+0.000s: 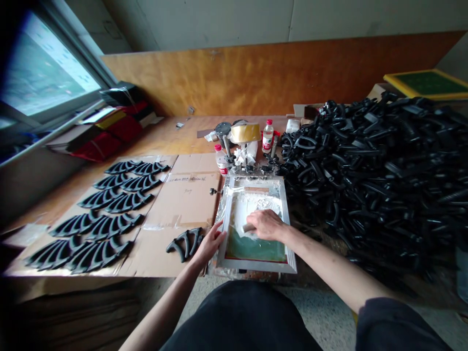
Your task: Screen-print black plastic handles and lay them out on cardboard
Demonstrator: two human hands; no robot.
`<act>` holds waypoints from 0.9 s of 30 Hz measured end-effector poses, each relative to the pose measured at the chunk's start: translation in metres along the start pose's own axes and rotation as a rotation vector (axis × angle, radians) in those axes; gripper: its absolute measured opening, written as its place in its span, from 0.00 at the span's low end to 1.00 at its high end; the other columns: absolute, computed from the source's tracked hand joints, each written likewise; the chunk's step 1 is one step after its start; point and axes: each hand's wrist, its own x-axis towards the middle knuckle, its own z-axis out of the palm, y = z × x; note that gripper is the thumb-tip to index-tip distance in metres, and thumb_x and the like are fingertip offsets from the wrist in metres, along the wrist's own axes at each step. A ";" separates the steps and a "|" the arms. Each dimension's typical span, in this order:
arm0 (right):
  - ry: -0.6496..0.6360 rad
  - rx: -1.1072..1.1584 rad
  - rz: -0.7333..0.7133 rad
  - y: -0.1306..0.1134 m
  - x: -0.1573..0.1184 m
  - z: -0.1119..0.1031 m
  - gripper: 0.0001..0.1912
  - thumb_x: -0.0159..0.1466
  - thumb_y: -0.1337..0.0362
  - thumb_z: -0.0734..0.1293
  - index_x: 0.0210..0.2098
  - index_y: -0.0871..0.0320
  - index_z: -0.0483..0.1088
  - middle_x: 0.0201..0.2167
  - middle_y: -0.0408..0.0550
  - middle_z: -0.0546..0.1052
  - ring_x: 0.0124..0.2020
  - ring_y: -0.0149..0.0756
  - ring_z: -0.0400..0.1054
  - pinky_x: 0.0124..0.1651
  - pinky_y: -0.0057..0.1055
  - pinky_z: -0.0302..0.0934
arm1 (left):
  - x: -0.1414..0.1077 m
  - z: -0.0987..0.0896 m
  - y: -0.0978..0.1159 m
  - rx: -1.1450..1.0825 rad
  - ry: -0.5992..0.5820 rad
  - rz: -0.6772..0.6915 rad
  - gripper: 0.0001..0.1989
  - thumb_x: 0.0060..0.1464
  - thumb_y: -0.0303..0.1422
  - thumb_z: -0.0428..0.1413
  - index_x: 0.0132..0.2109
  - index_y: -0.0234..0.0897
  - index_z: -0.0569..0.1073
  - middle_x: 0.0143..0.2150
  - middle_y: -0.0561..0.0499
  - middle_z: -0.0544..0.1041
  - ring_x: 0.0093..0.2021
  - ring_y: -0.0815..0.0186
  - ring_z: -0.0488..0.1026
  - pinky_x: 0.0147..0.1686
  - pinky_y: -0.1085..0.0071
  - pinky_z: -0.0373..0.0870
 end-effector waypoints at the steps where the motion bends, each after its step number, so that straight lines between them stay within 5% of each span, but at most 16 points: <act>1: 0.042 -0.020 0.024 0.000 0.001 0.002 0.04 0.59 0.71 0.66 0.32 0.57 0.71 0.33 0.46 0.75 0.37 0.37 0.68 0.35 0.30 0.58 | 0.000 0.000 0.000 -0.010 -0.001 0.003 0.31 0.55 0.45 0.54 0.63 0.39 0.64 0.27 0.56 0.69 0.25 0.71 0.63 0.25 0.76 0.59; 6: 0.106 -0.047 -0.056 -0.009 -0.007 0.018 0.06 0.61 0.73 0.64 0.36 0.59 0.72 0.34 0.48 0.76 0.38 0.38 0.69 0.36 0.30 0.59 | -0.001 0.000 0.001 -0.061 -0.009 0.006 0.32 0.54 0.45 0.54 0.63 0.37 0.64 0.25 0.58 0.66 0.23 0.72 0.61 0.24 0.76 0.57; 10: 0.167 0.104 0.114 0.002 0.014 0.006 0.07 0.60 0.64 0.70 0.40 0.55 0.73 0.35 0.45 0.77 0.37 0.36 0.70 0.38 0.29 0.61 | -0.005 -0.004 0.013 -0.080 -0.059 -0.006 0.33 0.54 0.45 0.54 0.64 0.36 0.62 0.26 0.58 0.66 0.23 0.72 0.61 0.23 0.77 0.57; 14: 0.326 0.113 0.344 0.037 0.052 -0.032 0.28 0.59 0.60 0.72 0.58 0.49 0.66 0.44 0.46 0.77 0.39 0.37 0.71 0.39 0.30 0.63 | -0.014 -0.020 0.045 -0.132 -0.135 0.002 0.36 0.55 0.48 0.54 0.66 0.39 0.58 0.24 0.59 0.65 0.21 0.72 0.61 0.22 0.76 0.58; 19: 0.644 0.238 0.626 0.109 0.021 -0.069 0.18 0.66 0.56 0.62 0.50 0.56 0.71 0.34 0.48 0.77 0.32 0.36 0.70 0.37 0.32 0.63 | -0.025 -0.037 0.109 -0.389 -0.053 0.043 0.29 0.57 0.55 0.49 0.54 0.39 0.71 0.25 0.55 0.69 0.22 0.71 0.63 0.21 0.75 0.60; 23: 0.625 0.353 0.937 0.128 -0.026 -0.035 0.18 0.66 0.54 0.57 0.38 0.58 0.73 0.27 0.46 0.75 0.28 0.37 0.68 0.33 0.33 0.63 | -0.011 -0.037 0.167 -0.615 0.063 0.267 0.24 0.58 0.53 0.49 0.48 0.38 0.72 0.40 0.49 0.76 0.33 0.68 0.72 0.29 0.73 0.69; 27: 0.375 0.331 0.722 0.077 -0.026 0.033 0.16 0.63 0.51 0.64 0.29 0.57 0.71 0.31 0.48 0.75 0.35 0.38 0.69 0.41 0.33 0.63 | 0.009 -0.032 0.202 -0.692 0.054 0.388 0.22 0.58 0.52 0.50 0.44 0.36 0.71 0.41 0.46 0.76 0.42 0.64 0.74 0.37 0.71 0.73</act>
